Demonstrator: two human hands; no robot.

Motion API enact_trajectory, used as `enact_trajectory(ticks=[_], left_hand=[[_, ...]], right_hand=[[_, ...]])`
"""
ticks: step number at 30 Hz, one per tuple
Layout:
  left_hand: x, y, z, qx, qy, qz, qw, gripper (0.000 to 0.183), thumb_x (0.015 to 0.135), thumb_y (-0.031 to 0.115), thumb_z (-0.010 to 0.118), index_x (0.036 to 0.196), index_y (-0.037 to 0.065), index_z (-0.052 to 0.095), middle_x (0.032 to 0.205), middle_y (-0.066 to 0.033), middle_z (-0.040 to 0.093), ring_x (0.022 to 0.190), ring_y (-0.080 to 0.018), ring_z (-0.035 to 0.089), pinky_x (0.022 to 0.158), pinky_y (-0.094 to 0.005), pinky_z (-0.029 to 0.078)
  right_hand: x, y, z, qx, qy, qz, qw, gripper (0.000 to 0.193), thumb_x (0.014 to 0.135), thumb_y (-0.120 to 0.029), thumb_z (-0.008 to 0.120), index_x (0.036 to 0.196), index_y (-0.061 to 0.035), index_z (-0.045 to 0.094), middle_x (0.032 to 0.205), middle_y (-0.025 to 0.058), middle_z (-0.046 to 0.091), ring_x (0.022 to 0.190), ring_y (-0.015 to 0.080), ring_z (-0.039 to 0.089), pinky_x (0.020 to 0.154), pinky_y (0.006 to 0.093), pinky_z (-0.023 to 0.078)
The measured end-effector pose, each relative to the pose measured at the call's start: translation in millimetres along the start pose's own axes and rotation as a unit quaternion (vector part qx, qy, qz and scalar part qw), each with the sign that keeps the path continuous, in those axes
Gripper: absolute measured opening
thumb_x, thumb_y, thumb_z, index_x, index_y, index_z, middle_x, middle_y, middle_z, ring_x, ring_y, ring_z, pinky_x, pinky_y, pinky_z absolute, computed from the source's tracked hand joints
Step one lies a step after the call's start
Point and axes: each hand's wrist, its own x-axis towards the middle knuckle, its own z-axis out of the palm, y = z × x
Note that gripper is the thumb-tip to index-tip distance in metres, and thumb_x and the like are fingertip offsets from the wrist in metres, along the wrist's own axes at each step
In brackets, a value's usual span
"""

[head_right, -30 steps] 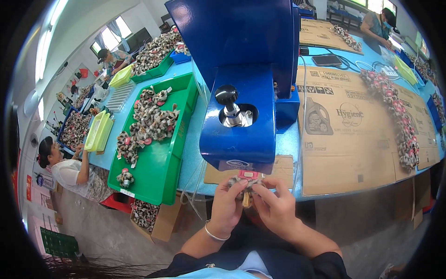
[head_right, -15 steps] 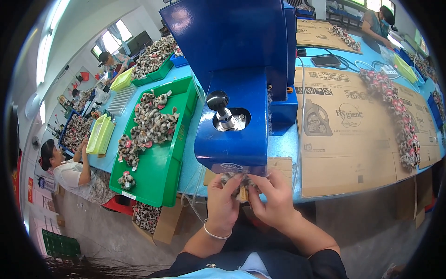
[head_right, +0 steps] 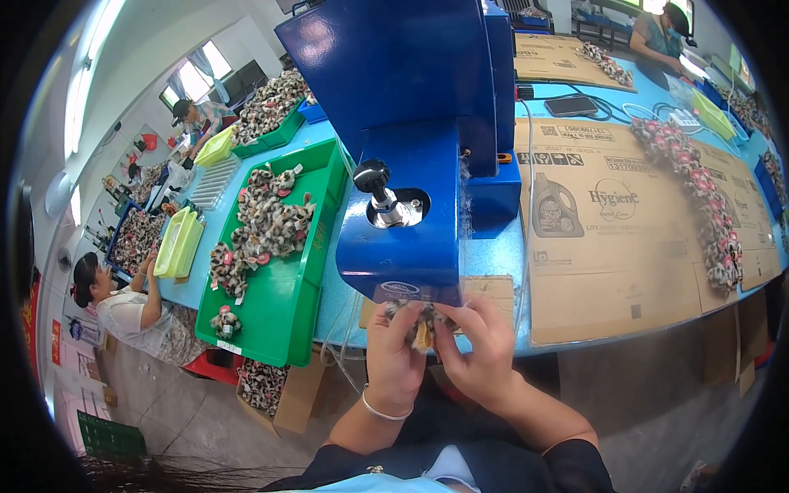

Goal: The person attaches tags to plush items using a tagging machine.

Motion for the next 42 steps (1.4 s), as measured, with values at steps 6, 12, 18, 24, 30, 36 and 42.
enact_trajectory(ticks=[6,12,18,24,30,36,42], left_hand=[[2.5,-2.5,-6.5,0.013,-0.005,0.02,1.0,0.015,0.085,0.001,0.064,0.099,0.003,0.059,0.091,-0.0044,0.066,0.08,-0.009,0.063,0.07,-0.0213,0.05],[2.1,-1.8,-2.2,0.014,-0.003,0.025,1.0,0.017,0.085,-0.001,0.063,0.102,0.003,0.059,0.093,-0.0044,0.066,0.081,-0.0092,0.063,0.072,-0.0213,0.05],[0.8,-1.9,0.3,0.021,-0.004,0.024,0.999,0.017,0.086,-0.001,0.062,0.102,0.002,0.06,0.095,-0.0055,0.066,0.083,-0.0108,0.063,0.074,-0.0232,0.051],[3.4,-4.6,4.1,0.026,0.007,0.011,1.0,0.01,0.084,0.001,0.061,0.094,0.003,0.06,0.089,-0.0063,0.066,0.079,-0.0137,0.064,0.07,-0.026,0.051],[6.4,-5.3,-2.7,0.018,-0.039,-0.01,0.999,0.013,0.085,0.0,0.063,0.098,0.003,0.063,0.092,-0.0047,0.066,0.08,-0.0107,0.063,0.072,-0.0231,0.05],[12.4,-1.0,2.8,0.042,-0.031,-0.026,0.998,0.01,0.084,0.002,0.064,0.094,0.001,0.064,0.089,-0.0053,0.067,0.077,-0.0109,0.064,0.07,-0.0234,0.051],[13.9,5.9,8.2,0.041,-0.055,-0.033,0.997,0.009,0.085,0.005,0.063,0.094,0.001,0.064,0.086,-0.0065,0.067,0.07,-0.0121,0.064,0.061,-0.0237,0.051]], right_hand=[[-0.5,-2.4,0.5,0.008,-0.003,0.014,1.0,0.025,0.073,0.004,0.067,0.097,-0.0003,0.063,0.08,0.0145,0.056,0.066,0.0261,0.058,0.056,0.0326,0.046],[-0.5,-1.3,0.4,0.018,-0.003,0.02,1.0,0.025,0.073,0.005,0.067,0.097,-0.0001,0.063,0.082,0.015,0.056,0.066,0.0256,0.059,0.057,0.0325,0.047],[-4.1,0.2,0.6,0.017,0.006,0.022,1.0,0.026,0.072,0.006,0.068,0.097,0.0003,0.063,0.089,0.0171,0.058,0.07,0.0268,0.06,0.059,0.0326,0.048],[-6.5,3.9,-1.7,0.009,0.011,0.019,1.0,0.026,0.073,0.006,0.067,0.097,0.0005,0.062,0.092,0.0183,0.058,0.073,0.0294,0.061,0.061,0.0334,0.049],[-10.2,3.4,-3.8,-0.003,0.013,0.017,1.0,0.027,0.073,0.007,0.067,0.098,0.0004,0.061,0.095,0.019,0.059,0.077,0.0306,0.061,0.063,0.0335,0.05],[-6.6,0.5,-4.2,-0.006,0.013,0.016,1.0,0.028,0.073,0.008,0.067,0.099,0.0006,0.06,0.096,0.0184,0.059,0.076,0.0287,0.062,0.063,0.0326,0.05],[-1.0,1.2,-0.3,-0.007,0.026,0.002,1.0,0.028,0.074,0.007,0.067,0.1,0.0004,0.061,0.094,0.0175,0.06,0.073,0.0271,0.062,0.061,0.032,0.05]])
